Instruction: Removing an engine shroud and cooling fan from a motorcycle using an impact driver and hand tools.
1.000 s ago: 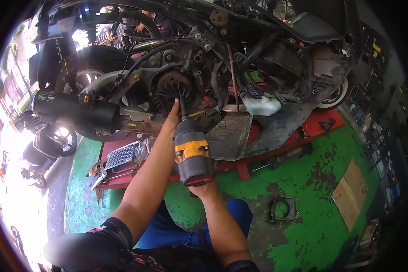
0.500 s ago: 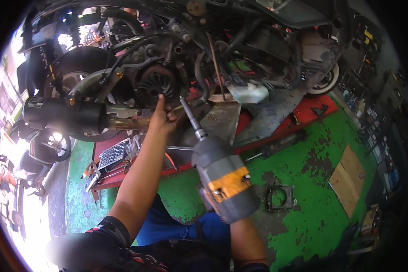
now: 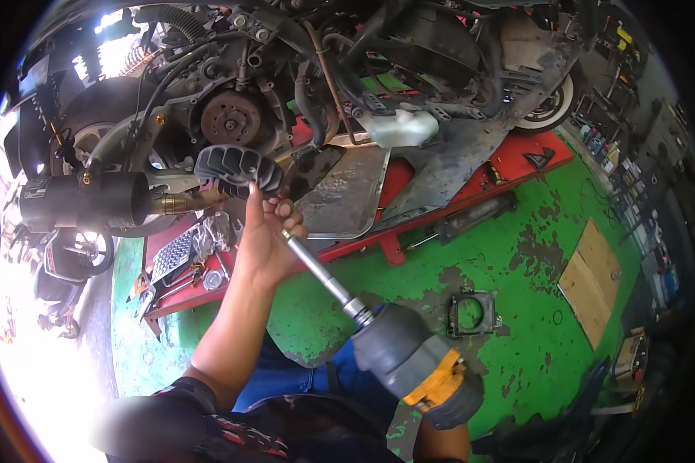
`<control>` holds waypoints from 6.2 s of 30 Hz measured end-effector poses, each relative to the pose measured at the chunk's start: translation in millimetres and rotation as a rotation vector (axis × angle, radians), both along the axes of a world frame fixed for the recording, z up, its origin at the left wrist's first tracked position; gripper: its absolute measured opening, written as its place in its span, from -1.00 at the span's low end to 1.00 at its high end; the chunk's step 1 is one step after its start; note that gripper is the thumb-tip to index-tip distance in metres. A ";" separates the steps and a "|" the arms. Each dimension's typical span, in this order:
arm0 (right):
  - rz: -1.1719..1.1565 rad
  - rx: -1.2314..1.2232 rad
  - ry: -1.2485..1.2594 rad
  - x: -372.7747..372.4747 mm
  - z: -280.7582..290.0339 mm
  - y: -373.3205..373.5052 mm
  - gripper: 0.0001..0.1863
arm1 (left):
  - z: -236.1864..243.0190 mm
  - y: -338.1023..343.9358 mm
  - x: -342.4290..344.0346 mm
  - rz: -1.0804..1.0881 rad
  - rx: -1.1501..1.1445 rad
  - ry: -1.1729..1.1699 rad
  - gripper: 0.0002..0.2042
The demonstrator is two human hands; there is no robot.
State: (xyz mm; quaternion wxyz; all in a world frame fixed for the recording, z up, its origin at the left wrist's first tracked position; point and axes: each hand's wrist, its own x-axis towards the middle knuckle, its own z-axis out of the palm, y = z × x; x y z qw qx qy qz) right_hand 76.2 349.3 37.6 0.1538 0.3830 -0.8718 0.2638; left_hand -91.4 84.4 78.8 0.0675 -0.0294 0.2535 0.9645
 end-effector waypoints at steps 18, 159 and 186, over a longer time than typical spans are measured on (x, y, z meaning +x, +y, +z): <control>-0.002 -0.516 -0.808 11.9 -25.7 -47.7 -0.78 | 5.3 -16.6 41.7 0.286 -0.017 -0.011 -0.64; -0.352 -0.682 0.171 -303.3 53.0 -271.6 -0.81 | -163.8 -139.0 16.8 0.850 -1.723 0.432 -0.87; -0.572 -0.561 0.298 -298.2 61.2 -283.6 -0.64 | -160.7 -136.5 17.5 0.867 -1.671 0.422 -0.88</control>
